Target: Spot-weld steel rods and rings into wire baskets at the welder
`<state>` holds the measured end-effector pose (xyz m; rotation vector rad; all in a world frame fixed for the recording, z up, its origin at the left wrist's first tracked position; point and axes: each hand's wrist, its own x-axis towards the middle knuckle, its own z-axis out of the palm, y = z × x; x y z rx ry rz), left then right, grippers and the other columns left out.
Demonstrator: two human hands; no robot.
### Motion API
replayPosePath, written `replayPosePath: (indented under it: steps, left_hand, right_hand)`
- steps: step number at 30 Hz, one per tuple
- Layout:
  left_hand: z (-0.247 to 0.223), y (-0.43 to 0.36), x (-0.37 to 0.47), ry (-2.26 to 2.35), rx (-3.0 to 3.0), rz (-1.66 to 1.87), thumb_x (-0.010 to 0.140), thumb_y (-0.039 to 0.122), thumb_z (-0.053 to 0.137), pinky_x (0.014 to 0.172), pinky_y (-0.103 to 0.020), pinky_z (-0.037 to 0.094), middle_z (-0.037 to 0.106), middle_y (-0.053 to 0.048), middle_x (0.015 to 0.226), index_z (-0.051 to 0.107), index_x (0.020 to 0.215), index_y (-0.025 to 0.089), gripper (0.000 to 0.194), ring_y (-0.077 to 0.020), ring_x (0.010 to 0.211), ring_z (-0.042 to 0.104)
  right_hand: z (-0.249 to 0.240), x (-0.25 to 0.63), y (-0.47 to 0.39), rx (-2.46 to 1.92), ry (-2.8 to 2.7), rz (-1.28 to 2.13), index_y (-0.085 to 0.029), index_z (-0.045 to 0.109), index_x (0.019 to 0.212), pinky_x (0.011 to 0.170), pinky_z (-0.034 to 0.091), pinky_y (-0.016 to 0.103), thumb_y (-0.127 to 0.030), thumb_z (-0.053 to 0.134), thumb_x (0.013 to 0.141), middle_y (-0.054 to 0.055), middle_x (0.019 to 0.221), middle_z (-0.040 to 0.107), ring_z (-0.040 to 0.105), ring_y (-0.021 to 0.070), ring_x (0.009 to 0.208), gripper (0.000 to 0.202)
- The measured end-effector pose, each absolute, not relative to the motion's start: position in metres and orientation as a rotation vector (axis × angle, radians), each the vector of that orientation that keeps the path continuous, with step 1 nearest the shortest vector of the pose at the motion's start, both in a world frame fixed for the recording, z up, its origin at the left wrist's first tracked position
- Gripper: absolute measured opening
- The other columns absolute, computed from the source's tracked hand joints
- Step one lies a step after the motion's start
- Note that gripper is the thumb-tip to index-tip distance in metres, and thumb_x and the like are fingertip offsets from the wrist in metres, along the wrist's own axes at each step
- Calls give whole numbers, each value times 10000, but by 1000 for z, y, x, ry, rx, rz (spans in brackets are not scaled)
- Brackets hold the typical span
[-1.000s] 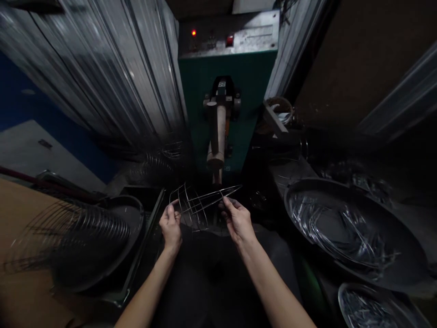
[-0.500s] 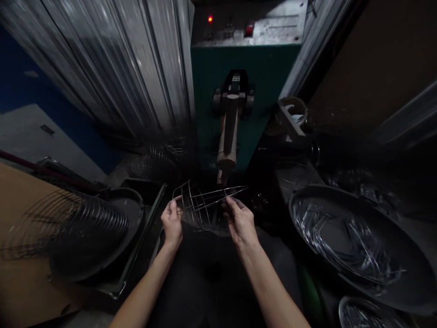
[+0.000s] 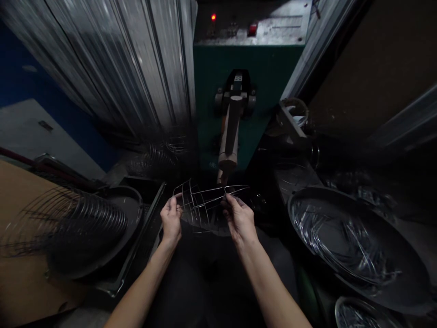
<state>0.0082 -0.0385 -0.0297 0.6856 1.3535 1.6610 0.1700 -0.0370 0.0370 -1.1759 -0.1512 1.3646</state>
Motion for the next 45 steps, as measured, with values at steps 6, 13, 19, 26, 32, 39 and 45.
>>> replayPosePath:
  steps: [6,13,19,26,32,39,45]
  left_hand:
    - [-26,-34,7,1365,693,1656,831,492,512,405,-167,141,211,92,499,635,1008,125,426,-39,419,182]
    - [-13,-35,6,1308,660,1645,823,464,528,400,-171,120,218,91,497,644,996,99,420,-36,422,169]
    - [-11,-33,6,1251,595,1643,793,441,568,398,-180,112,209,98,488,637,1000,98,407,-37,420,151]
    - [-12,-21,1,1259,602,1697,790,445,559,404,-189,102,208,102,482,642,966,92,403,-36,412,153]
    - [-15,-18,4,1275,594,1700,799,441,544,407,-181,108,225,102,475,642,966,91,399,-35,404,161]
    - [-26,-46,4,1311,749,1694,838,480,493,403,-174,136,229,91,491,631,964,148,382,-49,403,187]
    - [-55,-108,4,1326,1368,1451,824,383,558,595,-246,403,512,-15,572,680,798,180,238,-123,543,474]
  right_hand:
    - [40,169,-30,-1199,-132,1363,-148,655,640,400,390,114,-98,726,622,-16,602,638,582,68,529,88]
    - [44,169,-32,-1175,-118,1407,-139,658,663,414,410,121,-95,744,624,0,638,655,598,77,553,104]
    - [30,183,-50,-1212,-126,1392,-141,670,693,402,411,122,-139,792,604,4,642,661,588,76,535,151]
    - [23,197,-64,-1231,-217,1367,-151,683,707,392,436,156,-185,807,579,22,665,665,587,100,518,182]
    - [35,193,-77,-1254,-277,1328,-149,682,684,398,403,147,-258,850,503,8,629,636,558,86,520,271]
    - [75,166,-107,-1330,-1194,1199,-206,738,771,669,494,280,-371,750,665,42,747,681,619,188,692,197]
    - [71,173,-64,-1435,-1347,1046,-248,725,698,784,447,296,-306,727,665,13,755,684,603,210,796,66]
